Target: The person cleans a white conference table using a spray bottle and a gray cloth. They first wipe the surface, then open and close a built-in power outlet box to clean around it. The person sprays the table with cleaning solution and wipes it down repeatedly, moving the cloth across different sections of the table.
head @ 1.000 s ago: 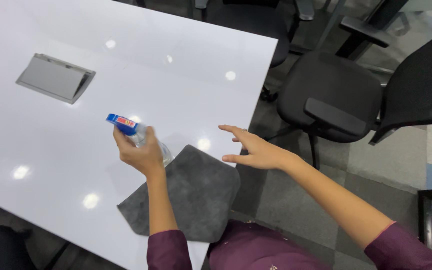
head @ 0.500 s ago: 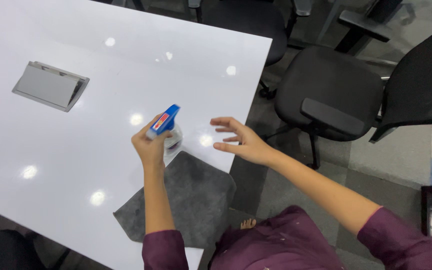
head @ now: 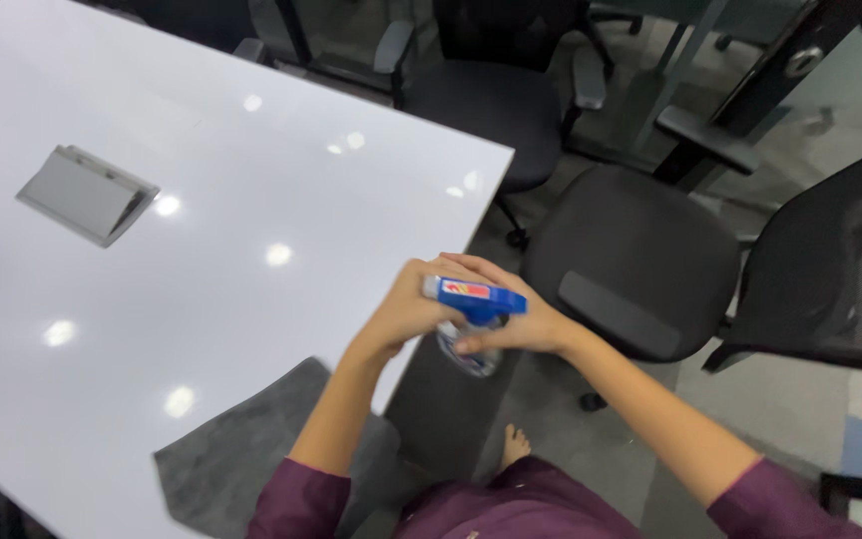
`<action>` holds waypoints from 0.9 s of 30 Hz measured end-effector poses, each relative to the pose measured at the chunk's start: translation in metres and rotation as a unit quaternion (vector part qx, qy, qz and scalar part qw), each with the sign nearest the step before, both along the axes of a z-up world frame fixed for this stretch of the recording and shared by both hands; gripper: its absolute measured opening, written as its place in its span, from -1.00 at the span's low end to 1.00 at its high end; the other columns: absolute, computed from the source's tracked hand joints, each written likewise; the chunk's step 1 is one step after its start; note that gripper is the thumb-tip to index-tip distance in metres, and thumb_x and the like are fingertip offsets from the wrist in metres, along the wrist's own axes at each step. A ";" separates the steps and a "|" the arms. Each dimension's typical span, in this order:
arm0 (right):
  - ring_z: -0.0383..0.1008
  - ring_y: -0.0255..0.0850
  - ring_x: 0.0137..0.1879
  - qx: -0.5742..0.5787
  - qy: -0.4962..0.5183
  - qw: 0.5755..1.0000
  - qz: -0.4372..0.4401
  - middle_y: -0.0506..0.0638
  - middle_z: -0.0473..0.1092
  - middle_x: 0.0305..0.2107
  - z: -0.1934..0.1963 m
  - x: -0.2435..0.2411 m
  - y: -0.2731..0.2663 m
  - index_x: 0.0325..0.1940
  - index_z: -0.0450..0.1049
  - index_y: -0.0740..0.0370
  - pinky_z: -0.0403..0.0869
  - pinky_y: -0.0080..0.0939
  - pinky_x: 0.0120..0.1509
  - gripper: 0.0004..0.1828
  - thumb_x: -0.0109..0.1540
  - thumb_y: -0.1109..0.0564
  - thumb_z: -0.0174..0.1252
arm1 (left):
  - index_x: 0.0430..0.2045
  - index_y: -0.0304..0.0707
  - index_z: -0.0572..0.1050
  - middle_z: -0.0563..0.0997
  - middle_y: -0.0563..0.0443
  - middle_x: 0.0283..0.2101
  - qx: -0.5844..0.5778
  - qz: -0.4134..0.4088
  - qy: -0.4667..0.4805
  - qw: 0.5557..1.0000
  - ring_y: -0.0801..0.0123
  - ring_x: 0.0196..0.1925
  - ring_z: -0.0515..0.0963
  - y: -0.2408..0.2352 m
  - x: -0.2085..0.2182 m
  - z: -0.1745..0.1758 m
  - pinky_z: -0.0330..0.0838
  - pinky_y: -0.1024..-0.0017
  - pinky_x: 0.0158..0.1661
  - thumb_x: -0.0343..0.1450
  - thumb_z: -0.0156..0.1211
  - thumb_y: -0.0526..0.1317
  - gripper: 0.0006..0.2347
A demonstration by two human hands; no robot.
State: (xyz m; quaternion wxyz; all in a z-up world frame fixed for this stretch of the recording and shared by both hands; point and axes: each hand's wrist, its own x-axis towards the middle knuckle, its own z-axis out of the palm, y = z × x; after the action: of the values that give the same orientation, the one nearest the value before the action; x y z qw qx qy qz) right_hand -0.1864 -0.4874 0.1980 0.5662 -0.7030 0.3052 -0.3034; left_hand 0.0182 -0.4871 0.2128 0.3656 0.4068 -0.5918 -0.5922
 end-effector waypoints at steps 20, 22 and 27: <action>0.41 -0.34 -0.51 0.157 -0.025 0.941 -0.298 -0.04 0.49 -0.49 -0.106 -0.125 -0.098 -0.22 0.56 0.29 0.38 -0.33 -0.38 -0.85 0.14 0.25 0.32 | 0.20 -0.27 0.41 0.39 -0.37 0.31 -0.191 0.346 -0.321 0.861 -0.20 0.38 0.30 -0.118 -0.031 -0.177 0.14 -0.01 0.32 0.36 0.32 -0.01 -0.46; 0.39 -0.35 -0.56 0.144 0.032 0.948 -0.281 -0.05 0.48 -0.52 -0.112 -0.124 -0.122 -0.24 0.58 0.29 0.38 -0.32 -0.45 -0.85 0.11 0.27 0.31 | 0.22 -0.30 0.39 0.34 -0.40 0.34 -0.183 0.387 -0.352 0.832 -0.25 0.38 0.26 -0.130 -0.009 -0.205 0.07 -0.08 0.32 0.41 0.23 -0.07 -0.51; 0.40 -0.34 -0.59 0.143 0.111 0.947 -0.266 -0.05 0.52 -0.58 -0.123 -0.112 -0.187 -0.25 0.61 0.29 0.39 -0.32 -0.47 -0.83 0.07 0.28 0.30 | 0.26 -0.32 0.36 0.24 -0.44 0.41 -0.154 0.410 -0.454 0.776 -0.32 0.42 0.15 -0.171 0.029 -0.249 -0.06 -0.18 0.36 0.42 0.12 -0.21 -0.53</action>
State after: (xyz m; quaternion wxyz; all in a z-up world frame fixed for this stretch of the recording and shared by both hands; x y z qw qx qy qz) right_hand -0.2989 -0.6746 0.0751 0.5219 -0.5370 0.5825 -0.3161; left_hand 0.0467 -0.6576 -0.0365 0.3202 0.7710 -0.5495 -0.0337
